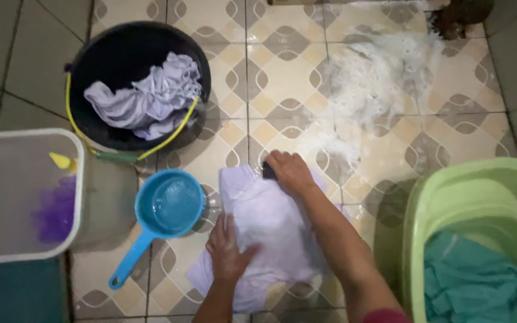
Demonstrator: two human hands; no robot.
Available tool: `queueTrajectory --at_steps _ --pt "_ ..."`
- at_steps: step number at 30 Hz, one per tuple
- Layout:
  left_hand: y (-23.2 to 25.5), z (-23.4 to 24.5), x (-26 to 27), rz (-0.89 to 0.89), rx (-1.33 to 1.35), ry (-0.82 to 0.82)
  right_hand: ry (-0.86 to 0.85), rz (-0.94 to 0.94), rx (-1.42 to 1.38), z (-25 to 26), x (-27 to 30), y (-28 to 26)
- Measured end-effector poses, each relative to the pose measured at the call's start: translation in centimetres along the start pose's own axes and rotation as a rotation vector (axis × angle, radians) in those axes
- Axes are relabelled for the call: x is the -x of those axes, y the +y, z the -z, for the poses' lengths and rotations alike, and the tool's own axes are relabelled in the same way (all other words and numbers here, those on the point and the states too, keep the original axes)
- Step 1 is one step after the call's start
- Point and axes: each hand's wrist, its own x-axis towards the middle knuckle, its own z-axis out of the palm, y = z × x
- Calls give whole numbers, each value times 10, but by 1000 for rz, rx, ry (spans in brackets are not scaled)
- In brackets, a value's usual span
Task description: The person scrubs a light purple shirt on the tiled floor using a bar of soap and water from a blue scoop. They repeatedly rub the fabric, rinse it with water, and wring it out before placing it into a green basin.
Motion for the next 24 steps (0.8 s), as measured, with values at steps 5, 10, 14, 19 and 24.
queueTrajectory --at_steps 5,10,14,19,24 --pt "-10 -13 -2 176 37 198 -59 -14 96 16 -12 8" --pt "7 25 6 -46 65 637 242 159 -46 67 -34 -30" --pt "6 54 14 -202 17 567 535 279 -133 86 -24 -39" --pt "-9 25 43 -391 37 -31 80 -449 -51 69 46 4" --pt "-30 -23 70 -527 -110 176 141 -304 -289 -26 108 -35"
